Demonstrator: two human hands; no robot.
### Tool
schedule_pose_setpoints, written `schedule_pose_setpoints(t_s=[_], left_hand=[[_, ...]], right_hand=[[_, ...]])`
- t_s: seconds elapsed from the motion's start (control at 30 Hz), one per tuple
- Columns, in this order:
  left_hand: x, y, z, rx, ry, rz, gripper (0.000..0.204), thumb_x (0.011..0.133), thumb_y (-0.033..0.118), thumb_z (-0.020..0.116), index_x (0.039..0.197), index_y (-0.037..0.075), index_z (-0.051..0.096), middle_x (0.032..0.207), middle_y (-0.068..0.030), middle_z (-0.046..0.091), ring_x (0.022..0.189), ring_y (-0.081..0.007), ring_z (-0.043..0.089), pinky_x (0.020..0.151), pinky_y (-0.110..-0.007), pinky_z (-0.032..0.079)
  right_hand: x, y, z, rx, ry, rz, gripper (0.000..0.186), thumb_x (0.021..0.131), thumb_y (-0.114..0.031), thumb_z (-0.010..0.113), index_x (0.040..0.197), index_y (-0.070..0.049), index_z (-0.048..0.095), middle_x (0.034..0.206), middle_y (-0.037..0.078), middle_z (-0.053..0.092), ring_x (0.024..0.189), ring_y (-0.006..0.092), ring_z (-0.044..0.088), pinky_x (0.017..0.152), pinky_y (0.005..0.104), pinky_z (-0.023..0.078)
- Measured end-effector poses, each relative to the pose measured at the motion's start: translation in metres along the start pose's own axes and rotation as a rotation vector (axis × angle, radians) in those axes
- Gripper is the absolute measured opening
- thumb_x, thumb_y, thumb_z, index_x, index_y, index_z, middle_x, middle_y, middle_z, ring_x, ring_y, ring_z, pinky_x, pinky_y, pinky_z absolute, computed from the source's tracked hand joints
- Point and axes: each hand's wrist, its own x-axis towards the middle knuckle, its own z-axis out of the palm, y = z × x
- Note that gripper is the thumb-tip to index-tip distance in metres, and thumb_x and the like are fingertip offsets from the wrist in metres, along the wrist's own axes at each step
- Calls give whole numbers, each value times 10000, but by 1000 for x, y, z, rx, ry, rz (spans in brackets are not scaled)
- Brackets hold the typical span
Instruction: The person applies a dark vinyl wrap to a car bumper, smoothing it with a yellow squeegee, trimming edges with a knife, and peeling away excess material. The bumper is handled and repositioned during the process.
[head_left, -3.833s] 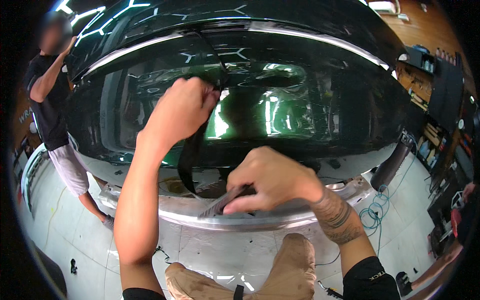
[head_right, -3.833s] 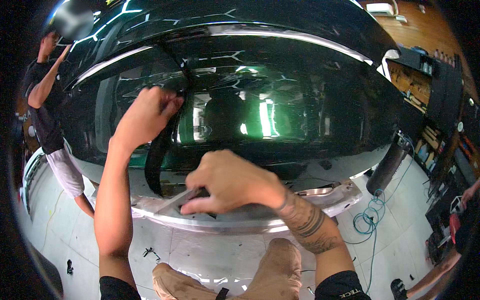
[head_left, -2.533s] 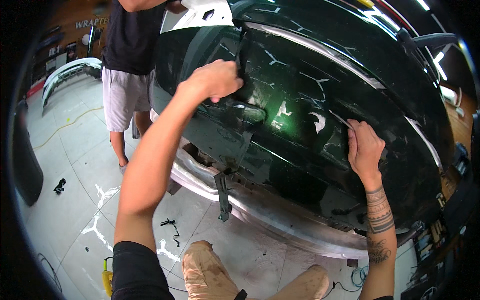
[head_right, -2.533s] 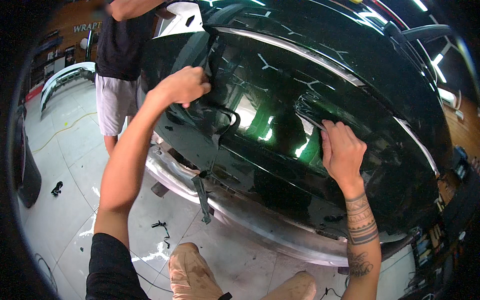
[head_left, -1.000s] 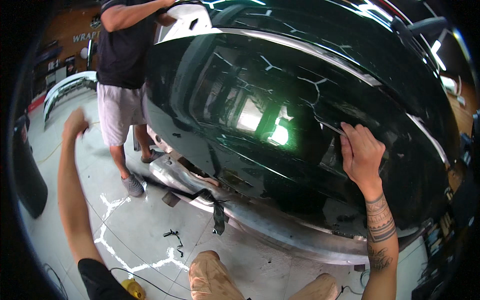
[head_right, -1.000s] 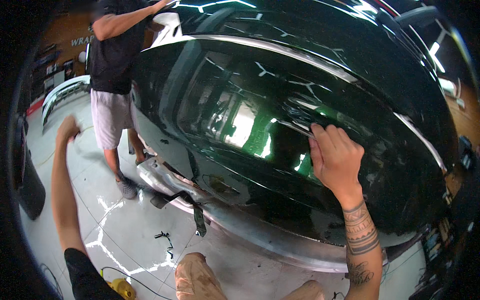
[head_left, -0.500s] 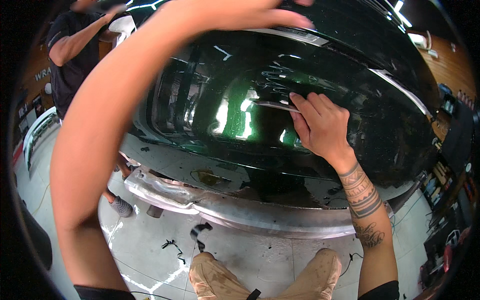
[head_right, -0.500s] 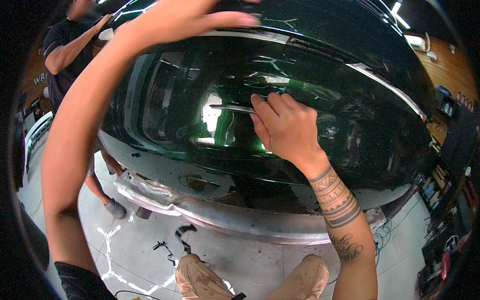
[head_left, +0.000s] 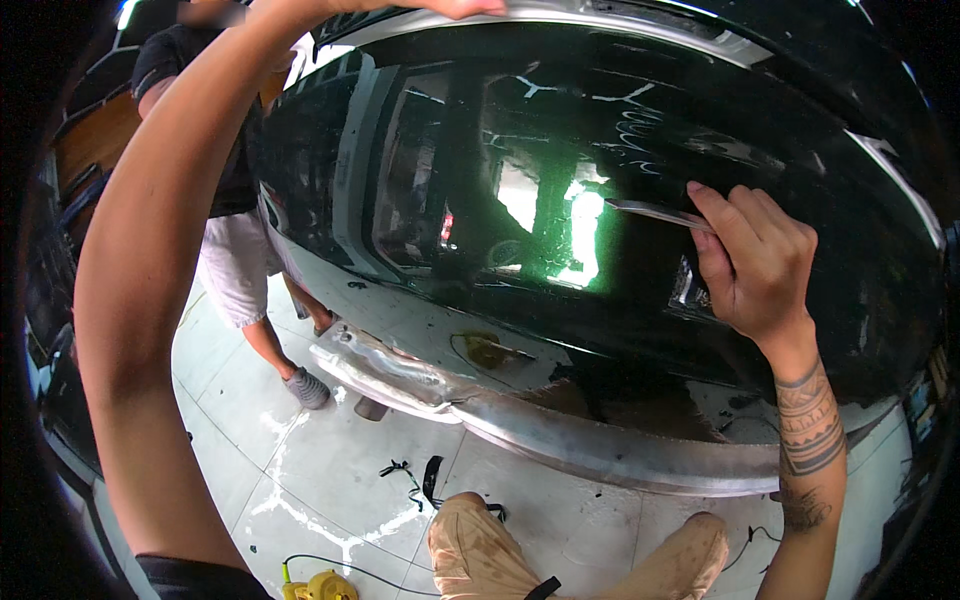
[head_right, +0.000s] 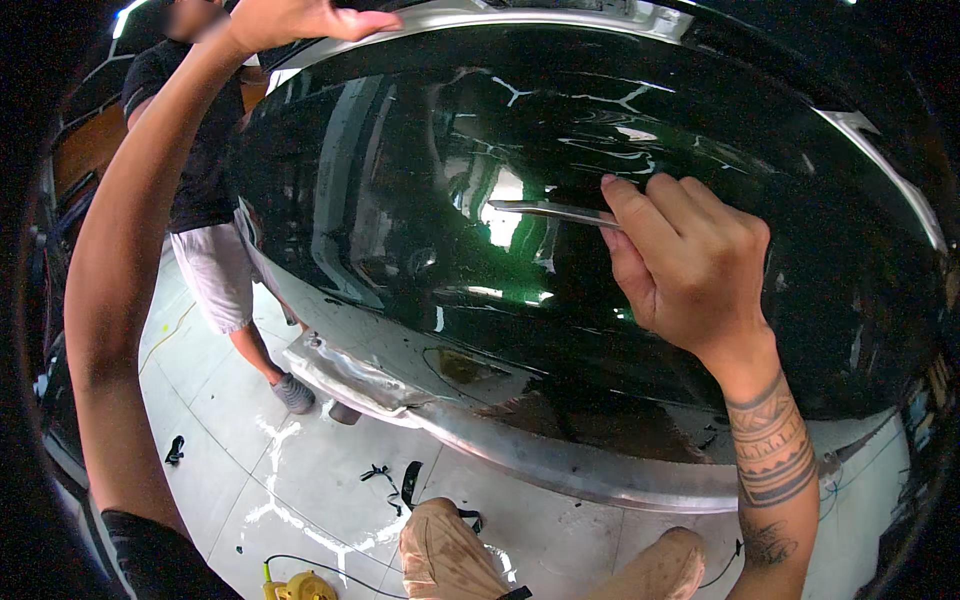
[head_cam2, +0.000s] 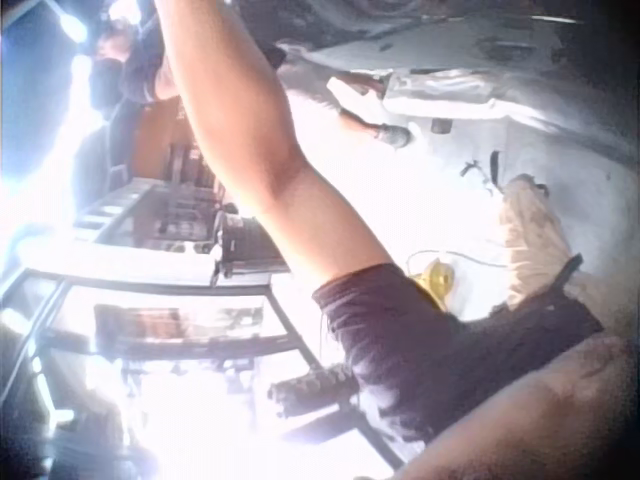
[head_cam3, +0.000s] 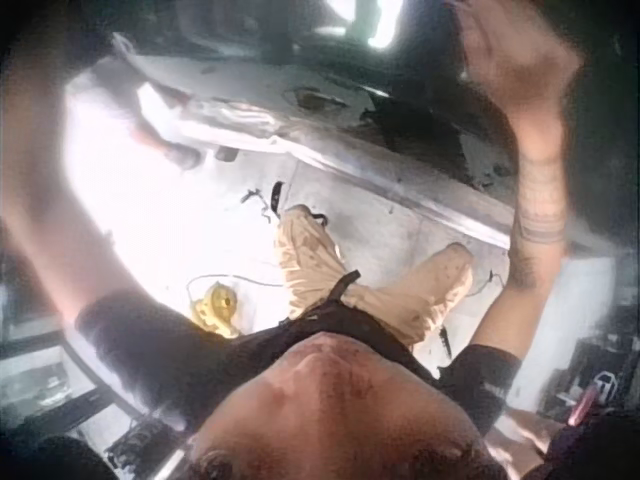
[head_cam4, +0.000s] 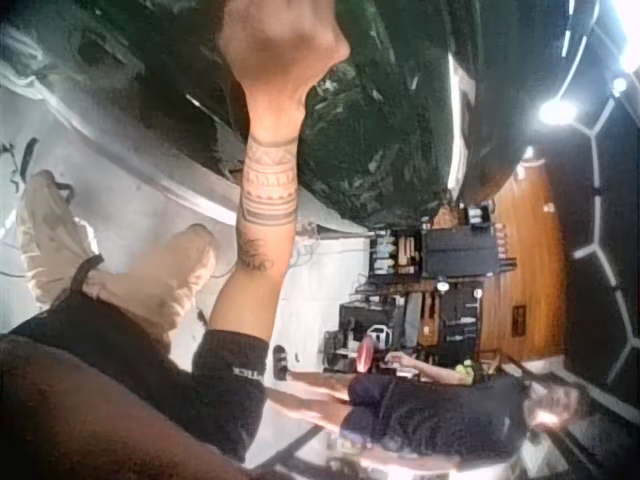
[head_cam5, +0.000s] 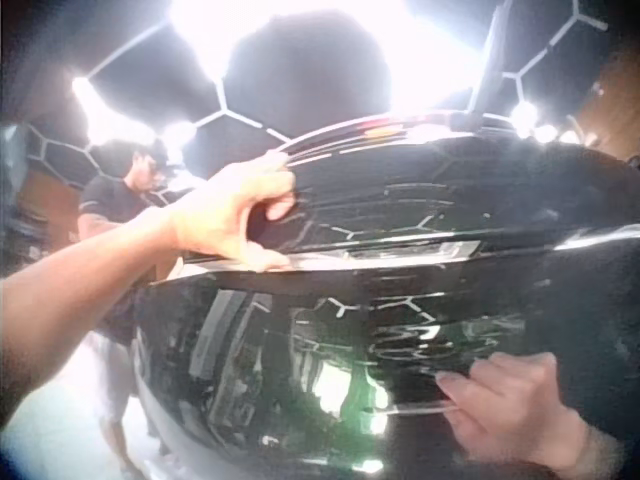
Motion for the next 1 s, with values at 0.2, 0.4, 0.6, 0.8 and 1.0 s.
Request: schedule_pose_setpoints(t_s=[0.2,0.4,0.6,0.8,1.0], left_hand=[[-93,-21,0,53,-88,-306,589,642,406,879,732,93,389,826,-81,425,733,-220,408,635,-340,323],[-114,-23,-1,70,-199,-383,576,789,489,763,1007,9,532,1144,-207,529,1052,-342,502,895,-440,423],[-184,64,-72,216,-153,-572,789,692,365,855,1281,-23,502,1285,-192,513,1223,-354,479,1063,-404,348],[-162,237,-54,-413,-359,-1106,334,726,206,815,934,1,655,885,-85,658,838,-204,622,771,-339,476],[-96,375,10,-1099,-139,-1119,384,726,245,857,998,44,676,875,-60,703,777,-189,668,685,-322,520]], right_hand=[[-1,3,3,-8,-11,-2,235,794,-126,675,1004,-19,676,693,62,546,551,192,533,442,303,400],[-8,6,1,4,-38,15,238,822,-80,633,1036,15,672,680,105,554,541,224,534,459,328,397],[-5,4,2,99,21,28,168,826,-63,634,978,4,653,700,113,573,574,236,581,477,333,432],[-16,11,7,220,144,36,108,843,-92,626,925,-24,605,720,98,594,558,206,601,456,316,438],[-39,-56,-28,731,43,59,367,600,-16,579,963,13,625,690,84,549,490,208,525,410,339,412]])
